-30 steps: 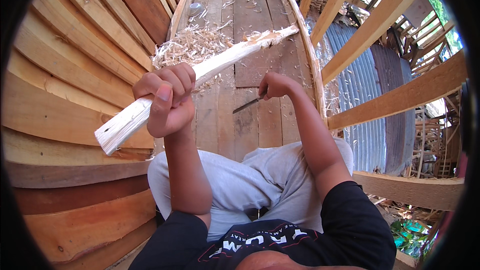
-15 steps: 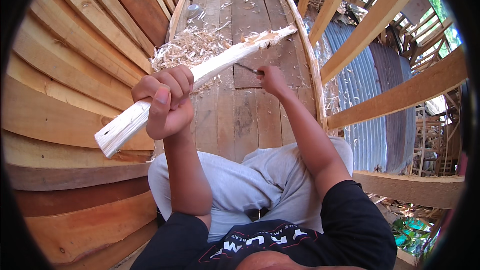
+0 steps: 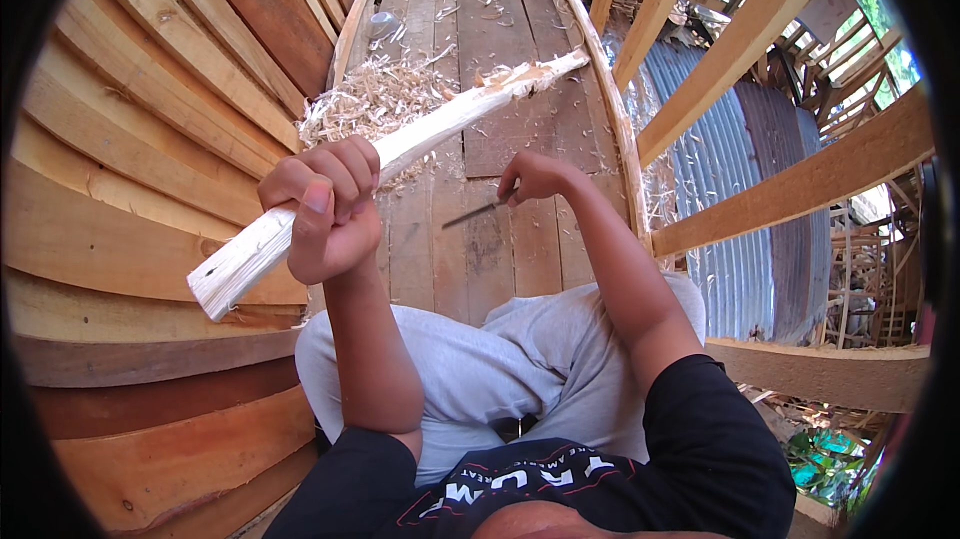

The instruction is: The person sits on a wooden floor and uses a knife to carve a long, light-colored wooden stick. They hold the stick with their left hand and repeatedly shave off thin layers of wood with the knife in their right hand, creating wood shavings that accumulate on the floor.

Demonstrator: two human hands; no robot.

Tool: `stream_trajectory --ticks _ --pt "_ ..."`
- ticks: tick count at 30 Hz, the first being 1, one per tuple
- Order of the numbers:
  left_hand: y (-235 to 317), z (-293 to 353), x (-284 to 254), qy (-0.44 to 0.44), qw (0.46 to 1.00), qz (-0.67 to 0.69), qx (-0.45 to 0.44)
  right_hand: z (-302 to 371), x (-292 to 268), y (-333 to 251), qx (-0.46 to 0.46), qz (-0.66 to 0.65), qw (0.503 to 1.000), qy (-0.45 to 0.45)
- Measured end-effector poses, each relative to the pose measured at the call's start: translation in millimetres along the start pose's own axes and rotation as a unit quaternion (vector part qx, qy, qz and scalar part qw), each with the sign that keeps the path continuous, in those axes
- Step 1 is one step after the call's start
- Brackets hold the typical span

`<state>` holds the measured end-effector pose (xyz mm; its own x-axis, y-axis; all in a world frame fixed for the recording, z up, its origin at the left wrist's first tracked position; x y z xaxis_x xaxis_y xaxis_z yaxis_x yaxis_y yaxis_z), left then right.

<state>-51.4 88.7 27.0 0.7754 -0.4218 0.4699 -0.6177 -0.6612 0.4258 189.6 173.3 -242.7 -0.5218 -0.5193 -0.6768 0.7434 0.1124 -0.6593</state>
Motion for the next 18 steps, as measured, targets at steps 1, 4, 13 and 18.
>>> stream_trajectory --ticks 1,4,13,18 --pt "-0.6 -0.1 -0.5 0.0 1.0 0.003 0.0 4.1 14.9 -2.5 -0.007 0.008 0.996 -0.087" --pt "-2.1 -1.2 0.0 -0.003 1.0 0.009 -0.001 -6.8 -8.0 12.3 0.053 0.015 0.985 0.165" --pt "-1.3 -1.0 -2.3 -0.003 1.0 0.011 -0.002 -6.5 36.1 3.6 -0.032 -0.006 0.995 -0.091" --pt "-1.5 -0.6 1.4 -0.004 1.0 0.007 -0.005 -8.0 -13.7 8.3 0.002 0.054 0.988 0.144"
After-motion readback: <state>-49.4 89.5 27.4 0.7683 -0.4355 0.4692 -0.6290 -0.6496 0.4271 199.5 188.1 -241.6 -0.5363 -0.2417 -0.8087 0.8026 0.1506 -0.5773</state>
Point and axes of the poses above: each hand's wrist, its own z-axis away from the middle knuckle, its own x-axis out of the palm, y = z × x, the point moved 7 cm from there along -z, towards the middle knuckle, and after that the axes turned 4 degrees about y, right-handed, at the moved point
